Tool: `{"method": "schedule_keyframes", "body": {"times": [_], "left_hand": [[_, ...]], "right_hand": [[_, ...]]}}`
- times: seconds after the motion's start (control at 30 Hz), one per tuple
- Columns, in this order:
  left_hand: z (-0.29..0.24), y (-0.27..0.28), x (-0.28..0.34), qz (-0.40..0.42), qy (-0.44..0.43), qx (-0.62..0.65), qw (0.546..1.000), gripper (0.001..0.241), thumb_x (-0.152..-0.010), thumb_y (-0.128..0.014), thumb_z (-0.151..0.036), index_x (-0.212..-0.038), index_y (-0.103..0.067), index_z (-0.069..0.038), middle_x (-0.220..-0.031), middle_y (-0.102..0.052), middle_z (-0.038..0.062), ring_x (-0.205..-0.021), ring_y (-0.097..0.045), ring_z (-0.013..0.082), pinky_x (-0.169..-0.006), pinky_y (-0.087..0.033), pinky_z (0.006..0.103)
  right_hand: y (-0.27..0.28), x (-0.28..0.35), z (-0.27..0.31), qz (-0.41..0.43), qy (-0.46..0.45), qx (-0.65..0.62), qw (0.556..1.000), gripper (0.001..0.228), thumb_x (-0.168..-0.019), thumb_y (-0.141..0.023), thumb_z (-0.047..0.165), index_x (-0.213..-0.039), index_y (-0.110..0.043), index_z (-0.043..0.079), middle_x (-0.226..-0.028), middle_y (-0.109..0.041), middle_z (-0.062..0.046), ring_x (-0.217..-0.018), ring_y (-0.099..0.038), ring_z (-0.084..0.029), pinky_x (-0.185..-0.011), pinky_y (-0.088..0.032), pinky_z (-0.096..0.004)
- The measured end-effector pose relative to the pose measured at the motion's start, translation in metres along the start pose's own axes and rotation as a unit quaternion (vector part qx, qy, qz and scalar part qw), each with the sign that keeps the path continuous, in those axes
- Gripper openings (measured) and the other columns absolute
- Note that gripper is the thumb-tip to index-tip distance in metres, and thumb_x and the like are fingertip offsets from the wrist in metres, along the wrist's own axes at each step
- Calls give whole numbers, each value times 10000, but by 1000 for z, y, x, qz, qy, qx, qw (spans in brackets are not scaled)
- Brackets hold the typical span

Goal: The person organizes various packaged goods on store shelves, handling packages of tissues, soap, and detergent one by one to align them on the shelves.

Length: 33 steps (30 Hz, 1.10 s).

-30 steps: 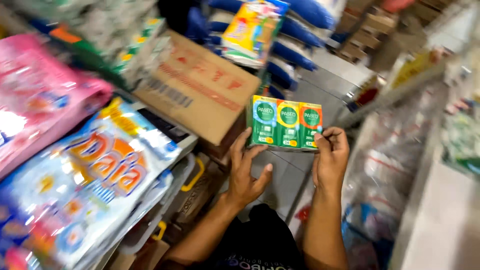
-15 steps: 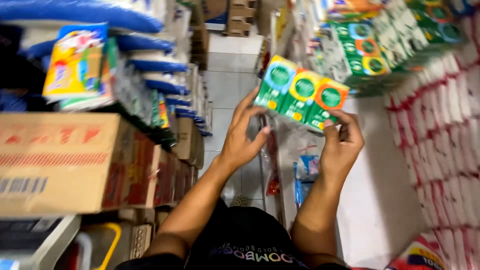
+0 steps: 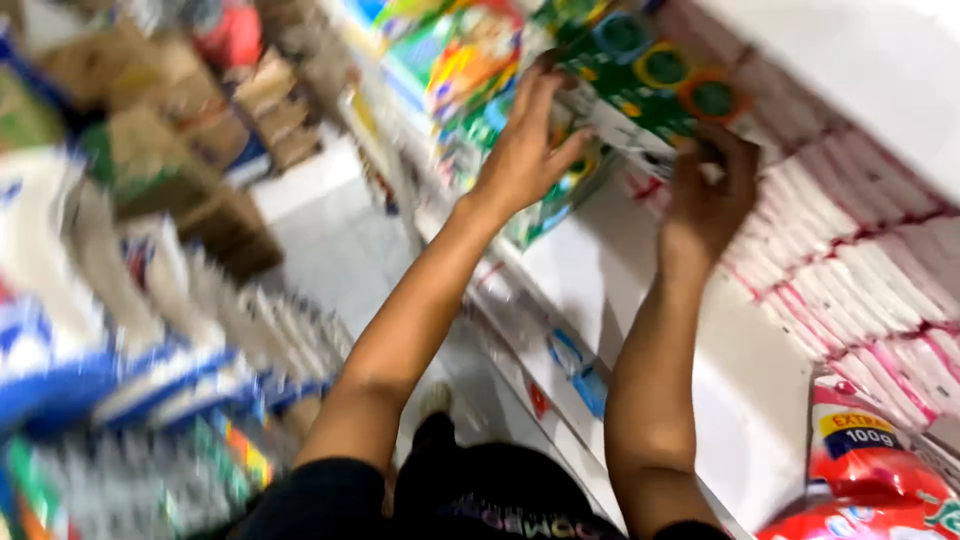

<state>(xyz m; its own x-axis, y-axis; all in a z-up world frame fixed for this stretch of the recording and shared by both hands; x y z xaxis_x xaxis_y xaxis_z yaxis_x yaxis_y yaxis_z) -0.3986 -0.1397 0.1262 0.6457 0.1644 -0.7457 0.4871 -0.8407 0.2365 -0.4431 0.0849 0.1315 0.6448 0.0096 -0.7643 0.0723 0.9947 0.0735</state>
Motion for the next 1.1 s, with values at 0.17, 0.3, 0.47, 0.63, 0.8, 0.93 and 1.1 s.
{"method": "schedule_keyframes", "body": {"times": [0.17, 0.3, 0.47, 0.63, 0.8, 0.93, 1.1], "left_hand": [[72, 12, -46, -17, -35, -131, 991, 570, -899, -802, -130, -1385, -512, -55, -1532, -390, 259, -1418, -424, 465, -1190, -416, 483], [96, 18, -56, -29, -66, -137, 988, 544, -900, -797, -143, -1364, -526, -57, -1497, -414, 259, -1405, -407, 491, -1192, -376, 509], [91, 30, -46, 6, -48, -135, 990, 520, -913, -803, -175, -1351, -548, -59, -1467, -418, 276, -1376, -402, 502, -1158, -359, 535], [37, 82, 3, -18, 11, -20, 1000, 396, -986, -732, -165, -1335, -578, -58, -1421, -517, 191, -1395, -501, 382, -1192, -413, 467], [-12, 147, 91, -114, 103, 2, 988, 269, -989, -691, -106, -1245, -632, -48, -1344, -594, 159, -1260, -619, 310, -1044, -512, 389], [-66, 200, 173, -265, 113, -161, 944, 225, -993, -693, -71, -1206, -635, -31, -1247, -641, 149, -1205, -640, 303, -1055, -515, 392], [-177, 228, 277, -409, 147, -368, 822, 181, -971, -669, -46, -1148, -639, -24, -1149, -659, 132, -1083, -651, 272, -1001, -523, 369]], "right_hand": [[-73, -35, -31, 61, -10, 10, 998, 426, -1007, -740, 11, -1407, -606, 71, -1251, -492, -49, -1126, -581, -178, -966, -571, -309], [-92, -51, -39, 77, -30, 44, 996, 394, -1064, -716, 5, -1429, -607, 108, -1306, -511, -52, -1111, -592, -166, -940, -543, -297], [-84, -28, -14, 24, 60, 188, 980, 508, -1034, -743, -45, -1473, -518, 78, -1400, -506, -56, -1279, -565, -192, -1054, -497, -338], [-105, 38, 33, -24, -24, -94, 995, 130, -1083, -625, 17, -1196, -571, -14, -1147, -583, -89, -1004, -596, -167, -936, -500, -285], [-187, 96, 61, 172, -108, -304, 931, 67, -1033, -594, 39, -1068, -606, -16, -1051, -623, -104, -949, -621, -186, -900, -532, -326], [-240, 147, 93, 335, -165, -413, 831, 69, -1059, -586, 50, -1062, -603, -17, -1004, -620, -102, -922, -620, -191, -904, -539, -345], [-261, 221, 149, 463, -180, -509, 703, 98, -1065, -590, 75, -1047, -600, -21, -998, -607, -91, -925, -629, -188, -903, -557, -360]]}}
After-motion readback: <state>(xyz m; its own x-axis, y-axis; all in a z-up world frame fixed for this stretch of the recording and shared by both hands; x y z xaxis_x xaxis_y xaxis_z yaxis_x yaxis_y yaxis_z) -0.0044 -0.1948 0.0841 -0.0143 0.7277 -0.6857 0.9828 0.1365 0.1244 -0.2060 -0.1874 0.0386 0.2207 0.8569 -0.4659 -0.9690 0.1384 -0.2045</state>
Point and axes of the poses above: each hand's wrist, its own x-axis away from the middle knuckle, its own y-axis out of the back of the hand, z = x × y, the point moved 6 cm from there along -x, towards the middle knuckle
